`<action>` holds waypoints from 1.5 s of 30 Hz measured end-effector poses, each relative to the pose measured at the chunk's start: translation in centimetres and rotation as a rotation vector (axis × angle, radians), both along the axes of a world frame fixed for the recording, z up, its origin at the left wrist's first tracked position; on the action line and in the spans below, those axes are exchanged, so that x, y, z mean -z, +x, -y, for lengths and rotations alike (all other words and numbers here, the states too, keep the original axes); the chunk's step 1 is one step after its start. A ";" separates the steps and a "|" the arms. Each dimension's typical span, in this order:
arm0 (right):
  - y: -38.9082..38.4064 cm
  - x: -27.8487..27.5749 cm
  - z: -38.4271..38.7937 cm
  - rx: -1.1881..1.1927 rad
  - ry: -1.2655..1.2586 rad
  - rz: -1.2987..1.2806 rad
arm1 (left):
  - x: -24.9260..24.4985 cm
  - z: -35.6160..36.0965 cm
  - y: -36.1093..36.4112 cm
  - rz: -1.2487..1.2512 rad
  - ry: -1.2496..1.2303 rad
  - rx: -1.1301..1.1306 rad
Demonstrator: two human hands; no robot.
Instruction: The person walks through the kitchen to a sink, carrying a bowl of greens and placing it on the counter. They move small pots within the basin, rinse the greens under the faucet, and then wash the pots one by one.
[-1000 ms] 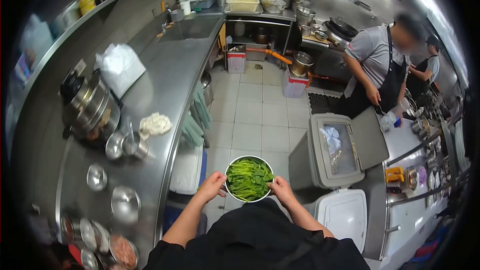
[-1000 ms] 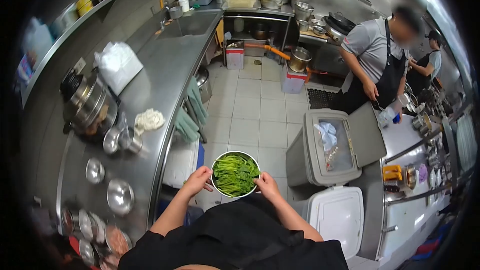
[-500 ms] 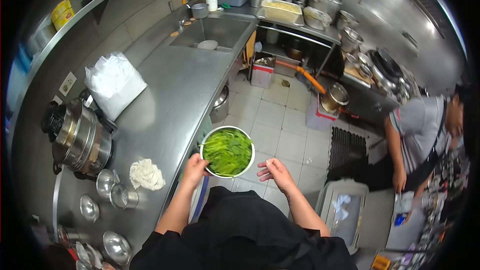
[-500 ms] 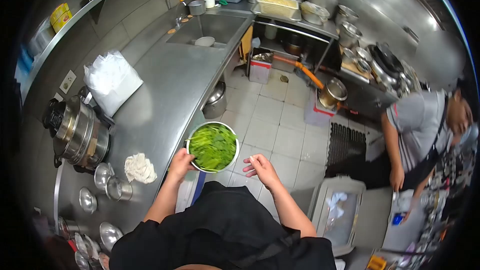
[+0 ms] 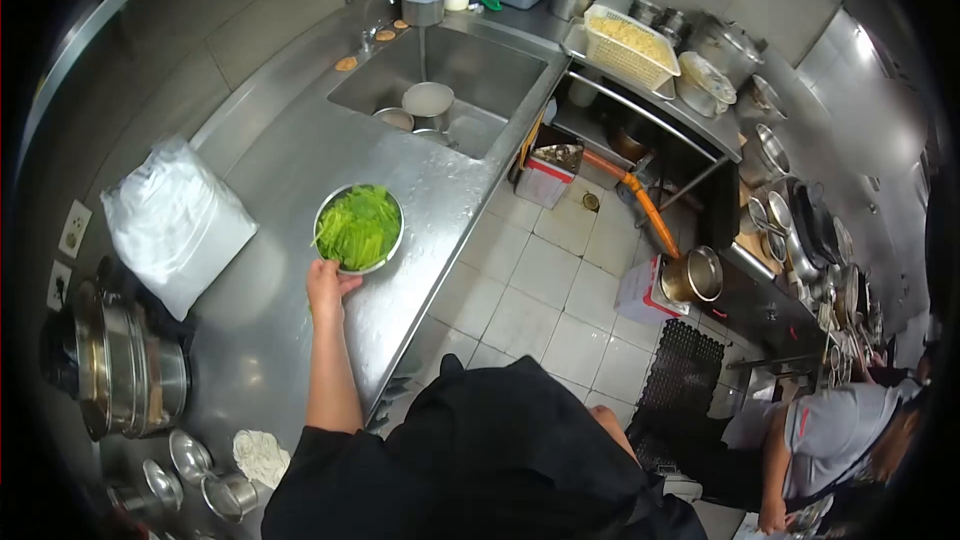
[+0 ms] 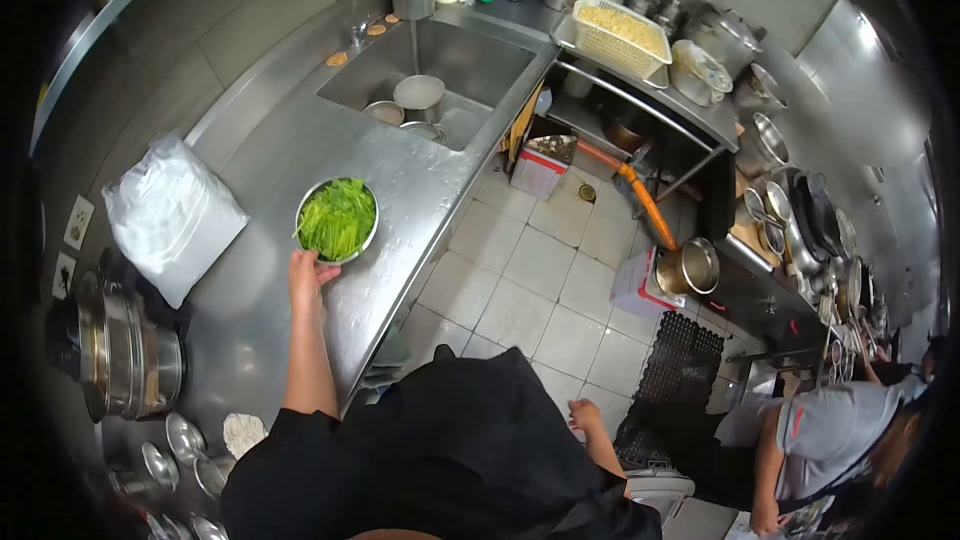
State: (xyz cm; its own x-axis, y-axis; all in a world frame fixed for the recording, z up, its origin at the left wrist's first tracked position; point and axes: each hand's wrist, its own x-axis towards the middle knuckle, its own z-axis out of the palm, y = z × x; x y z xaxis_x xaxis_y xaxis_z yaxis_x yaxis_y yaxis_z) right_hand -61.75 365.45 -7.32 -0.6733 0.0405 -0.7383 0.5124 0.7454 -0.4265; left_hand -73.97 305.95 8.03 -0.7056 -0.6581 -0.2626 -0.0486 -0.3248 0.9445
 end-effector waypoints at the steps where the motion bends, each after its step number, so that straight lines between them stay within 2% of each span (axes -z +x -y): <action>1: -0.1 2.1 -2.7 -0.027 0.028 0.036 | 0.2 0.6 -1.9 -0.013 0.015 -0.020; 4: -0.8 13.6 -10.0 -0.313 0.157 0.026 | 0.5 1.5 -6.6 -0.032 0.056 -0.111; 5: -0.2 19.7 -14.1 -0.527 0.209 -0.071 | 0.9 1.8 -7.7 -0.023 0.050 -0.131; 6: -1.6 20.0 -13.7 -0.724 0.263 -0.204 | 1.2 2.0 -8.7 -0.025 0.056 -0.164; 8: -7.5 20.7 -14.3 -0.549 0.163 0.041 | 2.0 2.0 -10.5 -0.016 0.054 -0.229; 10: -15.3 17.1 -12.5 -0.350 0.099 0.204 | 2.2 1.2 -11.8 -0.079 0.107 -0.387; 13: -28.0 15.0 -9.5 -0.065 -0.042 0.355 | 2.0 -0.7 -13.9 -0.136 0.123 -0.608; 15: -36.6 13.6 -7.5 0.078 -0.182 0.345 | 1.5 -2.6 -15.2 -0.148 0.154 -0.647; 17: -45.2 10.1 -5.2 0.134 -0.357 0.179 | 1.7 -4.2 -16.6 -0.156 0.230 -0.608; 18: -49.5 9.8 -4.8 0.103 -0.402 0.113 | 1.5 -5.1 -17.4 -0.143 0.228 -0.630; 20: -57.3 5.9 -1.8 -0.009 -0.346 -0.045 | 0.5 -8.0 -19.5 -0.019 0.104 -0.525; 22: -63.5 1.4 2.4 -0.025 -0.413 -0.210 | -0.6 -10.0 -21.8 -0.002 0.083 -0.539; 24: -68.2 -3.3 6.7 -0.055 -0.564 -0.248 | -0.3 -10.5 -23.3 0.049 -0.076 -0.521; 26: -71.1 -7.1 11.4 -0.138 -0.637 -0.360 | 0.6 -9.7 -24.6 0.059 -0.132 -0.545; 30: -73.2 -14.8 20.8 -0.265 -0.729 -0.373 | 1.9 -8.2 -28.0 0.066 -0.288 -0.582; 32: -74.1 -16.8 24.3 -0.514 -0.659 -0.427 | 2.3 -7.5 -29.4 0.093 -0.277 -0.590; 33: -74.4 -17.4 25.9 -0.528 -0.657 -0.431 | 2.5 -7.1 -30.1 0.206 -0.449 -0.580; 34: -74.9 -17.9 27.6 -0.618 -0.664 -0.410 | 2.4 -6.5 -30.9 0.318 -0.624 -0.567; 35: -75.6 -18.3 29.5 -0.708 -0.673 -0.390 | 2.3 -5.9 -31.6 0.308 -0.626 -0.581; 37: -77.2 -17.9 33.2 -0.804 -0.653 -0.348 | 2.4 -5.4 -32.8 0.479 -0.959 -0.542; 39: -79.2 -16.2 36.7 -0.906 -0.617 -0.278 | 2.9 -5.4 -34.3 0.528 -0.942 -0.550; 41: -81.3 -13.3 40.5 -1.175 -0.575 -0.381 | 3.3 -6.1 -35.8 0.597 -0.927 -0.555; 43: -83.1 -10.6 44.6 -1.381 -0.471 -0.404 | 3.7 -7.1 -36.8 0.880 -1.203 -0.434; 44: -83.9 -8.4 46.5 -1.387 -0.479 -0.388 | 3.7 -7.1 -37.2 0.899 -1.199 -0.432; 45: -84.7 -5.8 48.3 -1.461 -0.440 -0.517 | 3.7 -6.9 -37.4 0.902 -1.177 -0.443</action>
